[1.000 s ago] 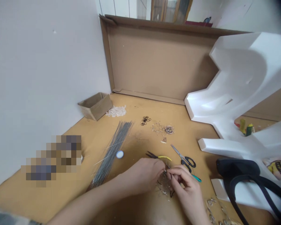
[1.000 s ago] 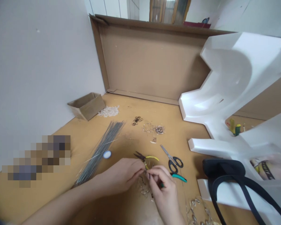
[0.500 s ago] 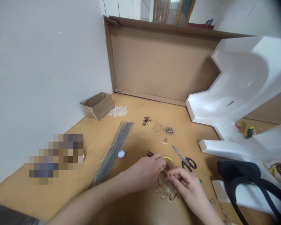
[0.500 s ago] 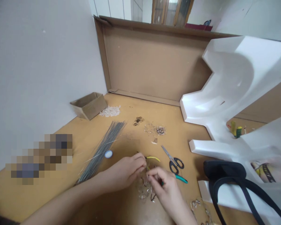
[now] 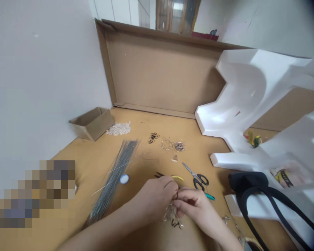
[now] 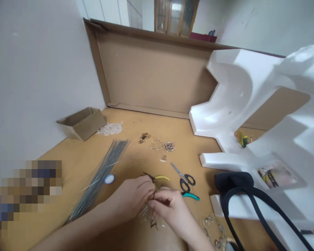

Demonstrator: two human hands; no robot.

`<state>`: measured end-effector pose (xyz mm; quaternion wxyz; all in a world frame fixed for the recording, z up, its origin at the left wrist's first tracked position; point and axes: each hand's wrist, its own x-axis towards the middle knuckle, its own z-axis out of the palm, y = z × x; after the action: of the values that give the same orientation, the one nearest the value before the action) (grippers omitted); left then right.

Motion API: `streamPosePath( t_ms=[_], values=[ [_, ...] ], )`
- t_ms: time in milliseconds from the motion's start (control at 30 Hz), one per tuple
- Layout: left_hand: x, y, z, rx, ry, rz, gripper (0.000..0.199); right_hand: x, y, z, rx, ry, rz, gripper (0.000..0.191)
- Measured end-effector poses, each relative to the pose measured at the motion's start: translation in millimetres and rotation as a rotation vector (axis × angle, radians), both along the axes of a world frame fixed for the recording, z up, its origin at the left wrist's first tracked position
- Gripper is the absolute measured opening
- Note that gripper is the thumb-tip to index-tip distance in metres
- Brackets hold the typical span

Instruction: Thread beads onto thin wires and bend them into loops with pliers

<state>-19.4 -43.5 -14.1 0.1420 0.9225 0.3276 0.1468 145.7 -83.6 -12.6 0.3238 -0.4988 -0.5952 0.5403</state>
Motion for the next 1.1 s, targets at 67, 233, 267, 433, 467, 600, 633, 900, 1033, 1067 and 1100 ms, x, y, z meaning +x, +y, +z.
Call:
streamPosePath(
  t_ms=[67, 233, 267, 433, 467, 600, 633, 900, 1033, 1067, 1100],
  values=[
    [-0.7, 1.2, 4.2, -0.039, -0.067, 0.030, 0.022, 0.6, 4.3, -5.3, -0.081, 0.049, -0.063, 0.029],
    [-7.9, 2.0, 14.5, -0.067, -0.168, 0.054, 0.021, 1.2, 17.1, -8.1, -0.108, 0.131, -0.102, 0.035],
    [-8.7, 2.2, 14.4, -0.049, -0.139, 0.042, 0.022, 1.2, 18.7, -7.3, -0.101, 0.131, -0.100, 0.034],
    [-8.2, 5.7, 8.0, 0.112, 0.008, 0.023, 0.027, -1.0, 23.8, -4.7, -0.090, 0.124, -0.088, 0.031],
    [-8.1, 6.6, 6.9, 0.140, 0.021, 0.026, 0.027, -1.9, 24.9, -4.4, -0.097, 0.128, -0.091, 0.030],
    [-9.3, 10.0, 4.2, 0.203, -0.008, 0.060, 0.023, -6.5, 31.8, -0.7, -0.100, 0.142, -0.087, 0.031],
    [-9.9, 11.0, 3.8, 0.206, -0.030, 0.079, 0.023, -7.5, 34.4, 1.1, -0.095, 0.142, -0.082, 0.031],
    [-17.1, 20.7, 5.9, 0.138, -0.274, 0.201, 0.014, -8.7, 56.3, 14.4, -0.020, 0.094, -0.046, 0.031],
    [-17.0, 22.4, 5.1, 0.188, -0.257, 0.205, 0.017, -9.0, 58.2, 14.6, 0.016, 0.049, -0.033, 0.032],
    [-15.9, 22.6, 4.6, 0.211, -0.233, 0.214, 0.019, -9.0, 58.1, 14.5, 0.022, 0.043, -0.030, 0.033],
    [-14.5, 22.8, 4.3, 0.232, -0.206, 0.220, 0.021, -8.9, 58.1, 14.5, 0.025, 0.040, -0.029, 0.033]
  ],
)
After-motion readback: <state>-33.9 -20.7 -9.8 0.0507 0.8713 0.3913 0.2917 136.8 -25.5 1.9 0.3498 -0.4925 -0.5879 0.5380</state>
